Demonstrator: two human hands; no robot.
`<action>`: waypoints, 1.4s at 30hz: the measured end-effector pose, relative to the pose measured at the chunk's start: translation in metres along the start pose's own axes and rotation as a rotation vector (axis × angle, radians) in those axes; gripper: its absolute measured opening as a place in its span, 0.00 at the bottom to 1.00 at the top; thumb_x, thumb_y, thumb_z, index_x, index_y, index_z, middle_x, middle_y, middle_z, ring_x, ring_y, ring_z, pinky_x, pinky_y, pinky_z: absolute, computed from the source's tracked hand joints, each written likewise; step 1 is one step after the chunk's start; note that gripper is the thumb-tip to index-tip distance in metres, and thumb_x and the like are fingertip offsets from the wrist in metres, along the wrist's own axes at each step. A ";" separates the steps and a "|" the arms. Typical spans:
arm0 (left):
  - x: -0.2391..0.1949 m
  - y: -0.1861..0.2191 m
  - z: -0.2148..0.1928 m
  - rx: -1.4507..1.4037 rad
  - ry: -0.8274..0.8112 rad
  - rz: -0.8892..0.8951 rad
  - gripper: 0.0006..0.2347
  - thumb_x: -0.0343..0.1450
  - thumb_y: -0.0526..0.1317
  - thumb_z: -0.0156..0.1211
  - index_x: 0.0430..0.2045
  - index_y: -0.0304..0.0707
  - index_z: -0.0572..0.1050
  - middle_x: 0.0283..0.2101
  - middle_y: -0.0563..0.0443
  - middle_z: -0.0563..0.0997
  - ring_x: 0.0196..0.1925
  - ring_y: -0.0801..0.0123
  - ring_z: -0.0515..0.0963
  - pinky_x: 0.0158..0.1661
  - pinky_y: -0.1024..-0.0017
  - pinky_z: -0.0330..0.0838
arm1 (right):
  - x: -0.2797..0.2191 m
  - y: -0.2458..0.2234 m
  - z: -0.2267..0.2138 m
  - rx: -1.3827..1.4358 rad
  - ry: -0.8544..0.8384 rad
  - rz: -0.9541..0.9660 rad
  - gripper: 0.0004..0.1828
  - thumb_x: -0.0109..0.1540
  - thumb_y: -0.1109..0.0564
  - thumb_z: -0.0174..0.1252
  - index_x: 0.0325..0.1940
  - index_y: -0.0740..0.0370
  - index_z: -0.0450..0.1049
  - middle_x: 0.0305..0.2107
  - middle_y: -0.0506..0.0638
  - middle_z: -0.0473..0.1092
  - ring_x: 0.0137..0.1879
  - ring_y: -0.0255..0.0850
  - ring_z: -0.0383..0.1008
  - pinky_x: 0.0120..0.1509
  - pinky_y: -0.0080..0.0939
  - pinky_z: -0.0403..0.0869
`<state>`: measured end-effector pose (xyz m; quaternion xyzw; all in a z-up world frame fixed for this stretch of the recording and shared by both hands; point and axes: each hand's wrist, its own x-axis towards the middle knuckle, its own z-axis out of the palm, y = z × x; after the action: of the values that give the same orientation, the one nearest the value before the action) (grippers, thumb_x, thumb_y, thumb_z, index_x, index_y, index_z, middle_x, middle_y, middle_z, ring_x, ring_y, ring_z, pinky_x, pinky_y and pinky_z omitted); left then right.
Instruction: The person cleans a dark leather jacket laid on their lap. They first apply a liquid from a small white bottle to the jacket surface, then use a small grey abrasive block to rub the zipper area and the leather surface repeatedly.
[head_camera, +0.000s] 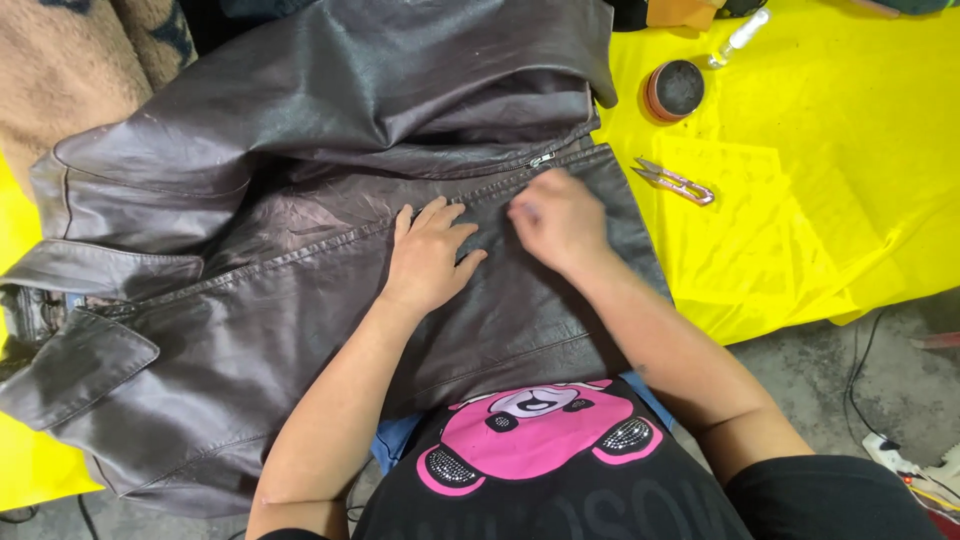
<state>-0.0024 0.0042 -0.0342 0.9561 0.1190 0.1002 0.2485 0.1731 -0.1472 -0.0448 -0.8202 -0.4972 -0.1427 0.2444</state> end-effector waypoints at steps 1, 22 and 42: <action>0.000 -0.001 0.001 0.005 0.006 0.004 0.14 0.72 0.45 0.64 0.47 0.36 0.80 0.60 0.40 0.76 0.70 0.49 0.66 0.68 0.40 0.42 | -0.002 0.016 -0.004 -0.076 0.027 0.013 0.06 0.56 0.48 0.68 0.35 0.44 0.81 0.34 0.43 0.73 0.42 0.45 0.78 0.44 0.43 0.77; 0.004 -0.007 -0.001 -0.011 0.029 0.022 0.10 0.73 0.42 0.63 0.44 0.41 0.83 0.58 0.43 0.78 0.68 0.53 0.68 0.66 0.48 0.46 | 0.003 0.049 -0.014 -0.107 0.122 0.085 0.06 0.57 0.49 0.69 0.37 0.46 0.82 0.31 0.46 0.71 0.41 0.48 0.77 0.44 0.45 0.77; 0.001 -0.008 0.004 -0.004 0.049 0.014 0.11 0.72 0.43 0.64 0.44 0.40 0.82 0.59 0.43 0.78 0.70 0.54 0.66 0.68 0.50 0.43 | 0.009 0.034 -0.008 -0.031 0.157 0.100 0.07 0.57 0.49 0.71 0.37 0.46 0.81 0.31 0.46 0.71 0.42 0.48 0.78 0.44 0.46 0.77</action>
<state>-0.0018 0.0097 -0.0418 0.9536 0.1181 0.1253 0.2470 0.2074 -0.1581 -0.0430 -0.8340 -0.4327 -0.2019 0.2766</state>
